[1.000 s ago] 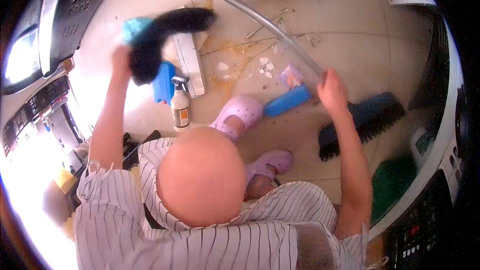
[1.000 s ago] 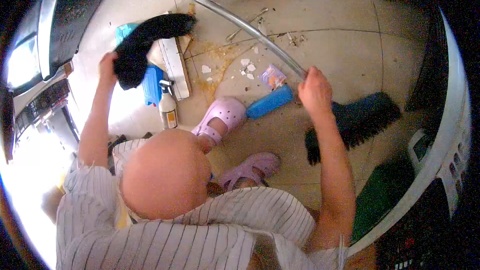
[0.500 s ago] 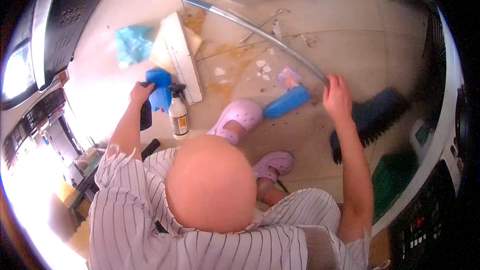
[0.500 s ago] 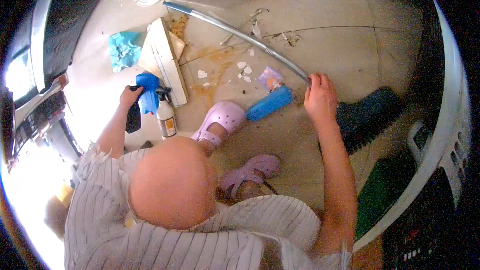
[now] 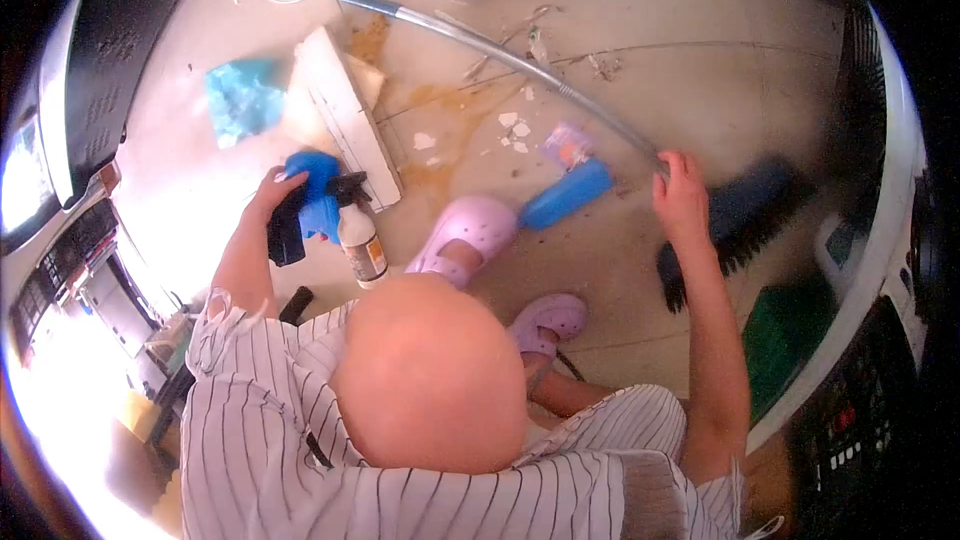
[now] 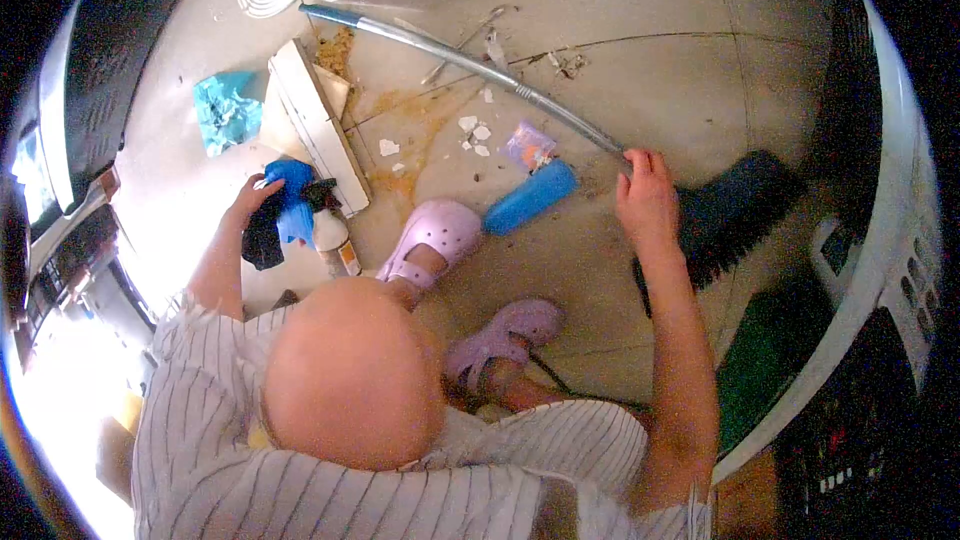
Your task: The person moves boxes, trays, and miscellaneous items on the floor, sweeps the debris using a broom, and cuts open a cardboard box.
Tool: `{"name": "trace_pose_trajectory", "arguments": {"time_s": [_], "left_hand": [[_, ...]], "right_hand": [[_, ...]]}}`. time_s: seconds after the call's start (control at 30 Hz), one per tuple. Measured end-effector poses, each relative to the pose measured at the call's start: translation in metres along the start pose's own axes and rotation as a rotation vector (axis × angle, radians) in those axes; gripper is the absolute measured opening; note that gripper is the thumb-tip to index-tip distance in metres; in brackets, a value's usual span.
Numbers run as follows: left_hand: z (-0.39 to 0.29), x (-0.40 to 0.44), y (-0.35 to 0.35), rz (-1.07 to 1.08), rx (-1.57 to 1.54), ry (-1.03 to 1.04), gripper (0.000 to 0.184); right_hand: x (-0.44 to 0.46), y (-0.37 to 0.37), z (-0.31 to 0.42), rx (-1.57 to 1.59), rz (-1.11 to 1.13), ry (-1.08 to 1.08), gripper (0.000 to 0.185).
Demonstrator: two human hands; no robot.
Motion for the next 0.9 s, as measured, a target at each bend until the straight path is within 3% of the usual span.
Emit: {"name": "trace_pose_trajectory", "arguments": {"time_s": [0.07, 0.23, 0.33, 0.43, 0.5, 0.57, 0.67, 0.73, 0.9], "left_hand": [[-0.001, 0.000, 0.008, 0.074, -0.190, -0.027, 0.067], [-0.023, -0.027, 0.038, 0.215, -0.183, -0.071, 0.067], [-0.036, -0.042, 0.052, 0.480, -0.006, -0.070, 0.048], [-0.021, -0.033, 0.056, 0.494, 0.095, 0.110, 0.043], [-0.046, -0.066, 0.042, 0.415, 0.285, 0.264, 0.044], [-0.061, -0.100, 0.028, 0.152, 0.468, 0.408, 0.040], [-0.079, -0.138, 0.013, 0.036, 0.570, 0.486, 0.039], [-0.092, -0.162, 0.005, -0.295, 0.600, 0.328, 0.037], [-0.063, -0.122, 0.010, -0.502, 0.744, 0.369, 0.038]], "right_hand": [[0.001, -0.004, 0.007, 0.041, -0.018, -0.026, 0.025], [0.002, -0.006, -0.002, 0.056, -0.025, 0.017, 0.025], [0.001, -0.015, -0.006, 0.038, -0.007, 0.027, 0.024], [-0.003, -0.022, -0.013, -0.001, 0.010, 0.040, 0.022], [-0.003, -0.031, -0.014, -0.020, -0.005, 0.041, 0.022], [-0.006, -0.040, -0.017, 0.029, 0.075, 0.055, 0.022], [-0.014, -0.048, -0.028, -0.006, 0.084, 0.075, 0.021], [-0.017, -0.053, -0.035, -0.019, 0.091, 0.081, 0.020], [-0.028, -0.038, -0.051, -0.156, 0.294, 0.094, 0.021]]}}
Point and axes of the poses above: each hand's wrist, its own x-axis towards the middle knuckle, its own y-axis out of the palm, z = x × y, the point moved 3 cm from there along x, towards the middle knuckle, and after that the axes turned 4 degrees about -z, right-handed, at the moved point
